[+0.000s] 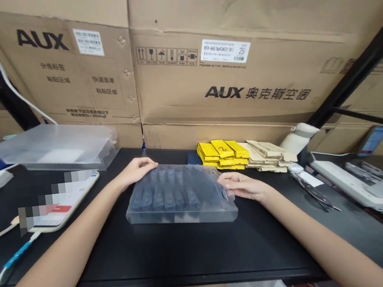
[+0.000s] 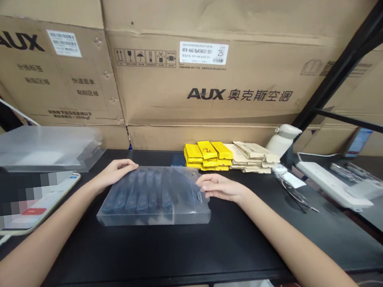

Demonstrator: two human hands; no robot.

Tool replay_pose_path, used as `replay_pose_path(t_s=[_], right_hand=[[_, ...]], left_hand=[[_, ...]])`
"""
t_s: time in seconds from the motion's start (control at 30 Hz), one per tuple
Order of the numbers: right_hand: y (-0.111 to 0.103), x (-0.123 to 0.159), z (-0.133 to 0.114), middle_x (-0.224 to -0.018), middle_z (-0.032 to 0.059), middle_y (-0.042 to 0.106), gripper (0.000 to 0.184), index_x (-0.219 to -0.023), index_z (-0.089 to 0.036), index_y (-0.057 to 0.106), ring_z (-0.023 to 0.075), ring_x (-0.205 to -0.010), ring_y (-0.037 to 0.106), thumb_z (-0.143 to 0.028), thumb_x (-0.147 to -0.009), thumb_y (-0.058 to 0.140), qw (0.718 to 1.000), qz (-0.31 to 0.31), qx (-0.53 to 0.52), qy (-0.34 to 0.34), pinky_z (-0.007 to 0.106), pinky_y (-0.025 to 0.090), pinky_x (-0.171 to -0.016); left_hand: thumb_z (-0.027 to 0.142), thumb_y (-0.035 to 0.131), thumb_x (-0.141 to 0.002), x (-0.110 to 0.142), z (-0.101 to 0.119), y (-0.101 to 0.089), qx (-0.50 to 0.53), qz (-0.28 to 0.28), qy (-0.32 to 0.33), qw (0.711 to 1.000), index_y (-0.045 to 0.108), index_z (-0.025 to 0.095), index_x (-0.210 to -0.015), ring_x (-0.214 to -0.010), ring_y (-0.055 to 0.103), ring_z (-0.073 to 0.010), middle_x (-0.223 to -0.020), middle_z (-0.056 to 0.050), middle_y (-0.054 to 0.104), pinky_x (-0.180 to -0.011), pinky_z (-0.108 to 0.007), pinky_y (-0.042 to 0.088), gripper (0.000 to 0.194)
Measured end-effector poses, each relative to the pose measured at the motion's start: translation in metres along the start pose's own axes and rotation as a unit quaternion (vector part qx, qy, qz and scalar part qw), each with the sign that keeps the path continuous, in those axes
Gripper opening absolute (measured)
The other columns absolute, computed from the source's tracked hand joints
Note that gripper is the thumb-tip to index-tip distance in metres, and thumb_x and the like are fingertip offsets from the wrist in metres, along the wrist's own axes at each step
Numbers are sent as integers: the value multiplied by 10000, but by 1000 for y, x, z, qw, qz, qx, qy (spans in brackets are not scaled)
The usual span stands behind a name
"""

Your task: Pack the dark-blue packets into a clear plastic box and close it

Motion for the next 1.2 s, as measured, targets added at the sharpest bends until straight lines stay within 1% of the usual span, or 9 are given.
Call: replay_pose_path(t_s=[0.07, 0.13, 0.23, 0.37, 0.5, 0.7, 0.93, 1.1, 1.2], right_hand=[[0, 1, 0, -916, 11, 663, 346, -1043, -177, 662, 76, -765, 646, -227, -724, 785, 1000, 2, 3, 11, 184, 520, -703], [3, 3, 0, -1065, 55, 664, 406, -1122, -193, 650, 122, -922, 656, -231, -738, 776, 1000, -24, 6, 16, 247, 517, -826], [14, 5, -2, -1123, 81, 660, 476, -1193, -201, 627, 152, -1017, 639, -230, -742, 775, 996, -84, 14, 13, 304, 489, -917], [28, 6, -5, -1152, 67, 651, 540, -1269, -259, 575, 144, -968, 662, -190, -764, 753, 994, -102, 26, -7, 324, 499, -908], [33, 5, -3, -1194, 81, 633, 551, -1295, -282, 548, 187, -970, 680, -215, -783, 738, 990, -132, 42, -17, 382, 502, -903], [39, 4, 2, -1120, 78, 659, 662, -1382, -280, 437, 208, -975, 683, -218, -792, 731, 982, -183, 28, -30, 390, 509, -887], [53, 3, 3, -903, 40, 676, 710, -1395, -225, 371, 188, -856, 697, -255, -787, 736, 986, -146, 69, -31, 336, 550, -762], [57, 0, 5, -837, -7, 659, 723, -1292, -215, 437, 136, -765, 680, -183, -672, 807, 987, -104, 122, -32, 271, 556, -707], [62, -4, 9, -809, -42, 629, 694, -1199, -228, 452, 95, -678, 652, -135, -618, 820, 987, -80, 133, -39, 197, 533, -608]], left_hand=[[513, 606, -724, 1, 1, 1, 13, 3, -5, 1000, 676, 170, -750, -723, 572, -176, -717, -2, 635, -676, -257, 398, 351], [516, 615, -712, 1, 2, 3, 24, 8, -7, 1000, 671, 169, -737, -703, 566, -170, -701, 2, 628, -664, -254, 396, 353], [519, 623, -702, 2, 4, 4, 32, 13, -11, 999, 665, 167, -724, -685, 557, -164, -681, 7, 616, -658, -252, 389, 356], [512, 640, -687, 3, 6, 8, 50, 19, -16, 998, 661, 165, -707, -682, 554, -162, -674, 7, 616, -673, -256, 389, 348], [504, 657, -682, 3, 4, 14, 79, 23, -24, 996, 672, 170, -715, -711, 570, -169, -704, 3, 638, -704, -260, 399, 335], [495, 660, -690, 0, 0, 17, 106, 27, -13, 994, 666, 169, -666, -690, 561, -160, -668, 9, 621, -694, -256, 386, 327], [505, 658, -681, -3, -4, 17, 98, 34, 0, 995, 673, 169, -663, -684, 562, -176, -649, 1, 622, -683, -272, 389, 337], [503, 653, -673, -1, -1, 17, 96, 41, -5, 995, 656, 172, -629, -667, 562, -177, -626, 3, 616, -655, -270, 387, 334], [491, 647, -665, 1, 3, 19, 96, 57, -10, 994, 621, 174, -589, -618, 539, -167, -576, 15, 574, -634, -271, 377, 326]])
Point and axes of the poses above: each hand's wrist, its own x-axis away from the middle knuckle, its own y-axis out of the palm, z = x × y, the point moved 2 cm from there along -x, towards the middle knuckle
